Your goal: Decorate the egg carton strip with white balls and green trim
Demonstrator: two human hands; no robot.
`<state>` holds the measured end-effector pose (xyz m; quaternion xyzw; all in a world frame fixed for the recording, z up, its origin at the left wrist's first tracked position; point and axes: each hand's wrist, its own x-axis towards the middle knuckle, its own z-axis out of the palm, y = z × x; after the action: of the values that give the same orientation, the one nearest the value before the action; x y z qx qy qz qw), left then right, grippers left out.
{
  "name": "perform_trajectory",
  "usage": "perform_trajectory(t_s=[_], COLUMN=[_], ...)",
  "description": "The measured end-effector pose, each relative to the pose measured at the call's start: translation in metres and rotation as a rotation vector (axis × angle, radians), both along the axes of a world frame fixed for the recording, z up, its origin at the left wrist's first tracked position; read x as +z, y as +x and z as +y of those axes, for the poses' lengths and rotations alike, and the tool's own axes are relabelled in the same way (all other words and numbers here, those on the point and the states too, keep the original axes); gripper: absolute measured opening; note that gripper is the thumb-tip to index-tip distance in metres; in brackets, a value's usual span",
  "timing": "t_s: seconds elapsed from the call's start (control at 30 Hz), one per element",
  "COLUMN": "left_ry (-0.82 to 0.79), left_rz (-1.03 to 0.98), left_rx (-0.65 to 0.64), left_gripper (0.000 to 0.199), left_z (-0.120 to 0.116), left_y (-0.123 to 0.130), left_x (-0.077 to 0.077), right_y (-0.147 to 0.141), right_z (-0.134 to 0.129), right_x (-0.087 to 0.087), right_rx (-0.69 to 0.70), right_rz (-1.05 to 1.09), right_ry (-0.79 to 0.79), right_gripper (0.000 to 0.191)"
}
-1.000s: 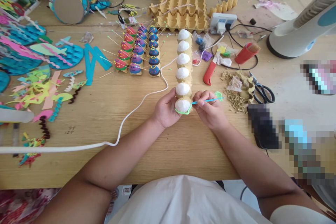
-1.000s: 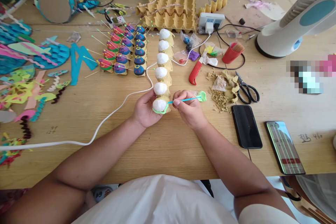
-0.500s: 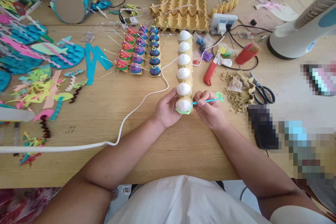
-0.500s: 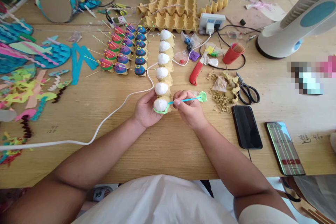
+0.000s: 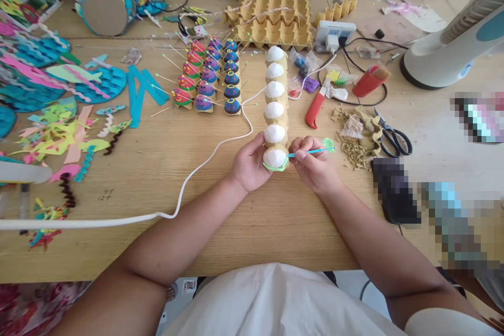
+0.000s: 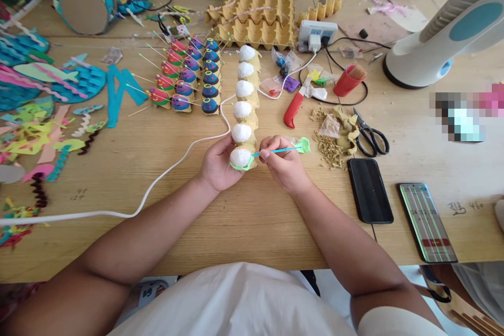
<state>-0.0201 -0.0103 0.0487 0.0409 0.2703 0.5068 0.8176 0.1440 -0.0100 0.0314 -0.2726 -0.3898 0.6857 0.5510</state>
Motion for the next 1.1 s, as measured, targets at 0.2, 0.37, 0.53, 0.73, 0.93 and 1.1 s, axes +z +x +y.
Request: perform_trajectory(t_s=[0.2, 0.37, 0.53, 0.73, 0.93, 1.1], left_ry=[0.013, 0.021, 0.016, 0.027, 0.02, 0.01], left_rz=[0.001, 0.0, -0.012, -0.016, -0.003, 0.015], left_rx=[-0.003, -0.011, -0.018, -0.021, -0.027, -0.029], left_gripper=[0.04, 0.04, 0.042, 0.041, 0.042, 0.034], left_z=[-0.0002, -0.0001, 0.0, -0.0002, -0.0006, -0.001], left_y=[-0.0002, -0.0002, -0.0011, -0.0008, -0.0007, -0.0009], left_x=[-0.0024, -0.0011, -0.0001, -0.0028, -0.0017, -0.0008], right_y=[0.0002, 0.0008, 0.0013, -0.0005, -0.0006, -0.0009], right_z=[0.0001, -0.0007, -0.001, -0.0025, -0.0022, -0.0025], right_x=[-0.0008, 0.0014, 0.0026, 0.0023, 0.004, 0.0038], right_rx=[-0.004, -0.022, -0.012, 0.023, 0.023, 0.016], right_rz=[-0.021, 0.036, 0.059, 0.005, 0.018, 0.021], right_ry=[0.004, 0.015, -0.026, 0.005, -0.006, -0.011], right_gripper=[0.038, 0.033, 0.035, 0.038, 0.038, 0.037])
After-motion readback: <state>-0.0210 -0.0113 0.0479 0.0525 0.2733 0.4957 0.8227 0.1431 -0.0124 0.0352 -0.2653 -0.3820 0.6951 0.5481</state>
